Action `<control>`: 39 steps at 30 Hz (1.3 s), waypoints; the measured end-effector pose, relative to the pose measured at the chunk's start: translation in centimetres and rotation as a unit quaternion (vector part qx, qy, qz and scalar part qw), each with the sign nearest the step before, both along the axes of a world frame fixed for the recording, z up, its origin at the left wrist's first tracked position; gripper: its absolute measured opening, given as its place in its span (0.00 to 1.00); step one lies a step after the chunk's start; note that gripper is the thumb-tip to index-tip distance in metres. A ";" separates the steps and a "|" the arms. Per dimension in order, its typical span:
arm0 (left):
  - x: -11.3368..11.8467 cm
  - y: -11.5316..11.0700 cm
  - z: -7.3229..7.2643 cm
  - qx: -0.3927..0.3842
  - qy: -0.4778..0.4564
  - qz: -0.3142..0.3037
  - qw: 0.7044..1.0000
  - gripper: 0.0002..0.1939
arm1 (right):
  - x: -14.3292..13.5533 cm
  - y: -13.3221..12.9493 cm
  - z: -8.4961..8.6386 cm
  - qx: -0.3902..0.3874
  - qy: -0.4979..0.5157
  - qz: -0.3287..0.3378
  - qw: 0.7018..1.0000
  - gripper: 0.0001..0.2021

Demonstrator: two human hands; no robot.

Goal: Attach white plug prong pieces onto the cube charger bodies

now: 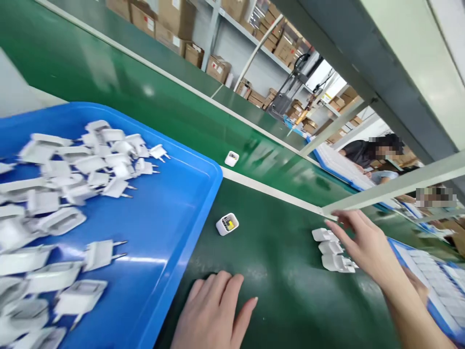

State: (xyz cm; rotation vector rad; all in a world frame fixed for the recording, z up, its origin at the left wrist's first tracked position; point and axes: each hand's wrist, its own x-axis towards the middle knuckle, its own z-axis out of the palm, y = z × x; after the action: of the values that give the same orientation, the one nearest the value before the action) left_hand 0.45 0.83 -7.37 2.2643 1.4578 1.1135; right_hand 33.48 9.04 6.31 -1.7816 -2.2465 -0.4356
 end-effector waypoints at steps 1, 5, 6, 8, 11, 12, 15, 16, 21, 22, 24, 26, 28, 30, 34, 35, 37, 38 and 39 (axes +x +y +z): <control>0.0 -0.1 0.0 -0.004 0.002 -0.001 1.000 0.10 | -2.1 2.0 -0.2 -0.027 0.035 0.034 0.998 0.19; 0.2 -0.5 0.4 -0.049 0.023 0.007 0.999 0.09 | -11.4 12.4 -3.0 -0.115 0.092 0.134 0.980 0.19; 0.3 -0.6 0.6 -0.059 0.025 0.010 0.998 0.09 | -13.5 15.1 -3.8 -0.117 0.101 0.143 0.978 0.21; 0.3 -0.9 0.9 -0.071 0.018 0.020 0.997 0.11 | -16.9 19.3 -5.0 -0.130 0.109 0.156 0.973 0.20; 0.2 -1.2 1.3 -0.098 -0.015 0.036 0.994 0.15 | -19.0 21.3 -5.1 -0.142 0.114 0.173 0.968 0.10; 0.2 -1.3 1.3 -0.112 -0.031 0.039 0.992 0.16 | -18.9 20.6 -4.8 -0.139 0.117 0.178 0.967 0.08; 0.4 -1.5 0.9 -0.128 -0.078 0.055 0.987 0.22 | -17.1 15.0 -3.7 -0.125 0.131 0.193 0.964 0.11; 0.5 -1.6 0.7 -0.123 -0.087 0.065 0.987 0.24 | -16.4 12.3 -3.6 -0.130 0.136 0.199 0.962 0.13; 1.3 -1.8 0.0 -0.091 -0.061 0.102 0.989 0.32 | -14.3 0.2 -6.2 -0.257 0.181 0.251 0.915 0.19; 1.4 -1.9 0.2 -0.089 -0.043 0.098 0.990 0.30 | -14.2 -1.1 -6.7 -0.280 0.192 0.261 0.903 0.20; 1.5 -1.8 0.7 -0.096 -0.014 0.085 0.992 0.23 | -14.3 -2.4 -6.5 -0.311 0.209 0.293 0.880 0.22; 1.6 -1.7 1.3 -0.122 -0.005 0.081 0.989 0.20 | -14.7 -2.2 -4.9 -0.292 0.208 0.322 0.876 0.21; 1.8 -1.6 1.8 -0.149 -0.005 0.085 0.985 0.18 | -16.1 -1.2 -2.7 -0.235 0.195 0.344 0.888 0.17; 1.8 -1.5 2.1 -0.153 -0.012 0.085 0.985 0.16 | -18.8 0.1 -1.2 -0.202 0.170 0.390 0.882 0.15; 1.3 -1.7 2.7 -0.154 -0.042 0.058 0.985 0.19 | -27.7 2.5 -3.0 -0.233 0.084 0.512 0.823 0.18; 1.1 -1.7 2.9 -0.165 -0.047 0.051 0.984 0.20 | -30.0 3.0 -4.1 -0.240 0.052 0.521 0.818 0.19; 0.7 -1.7 3.3 -0.189 -0.068 0.050 0.978 0.21 | -33.4 4.2 -6.0 -0.234 0.002 0.521 0.821 0.12; 0.6 -1.7 3.4 -0.195 -0.085 0.049 0.976 0.21 | -34.3 4.8 -6.6 -0.229 -0.003 0.521 0.822 0.09; 0.6 -1.6 3.4 -0.196 -0.100 0.049 0.974 0.21 | -34.5 5.3 -6.8 -0.223 -0.001 0.523 0.823 0.08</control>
State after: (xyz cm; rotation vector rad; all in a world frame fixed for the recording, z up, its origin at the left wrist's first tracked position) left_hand 1.01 -0.81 -3.92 1.7776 1.5592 0.9464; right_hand -0.99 14.35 -0.50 -0.3883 -3.0181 0.3401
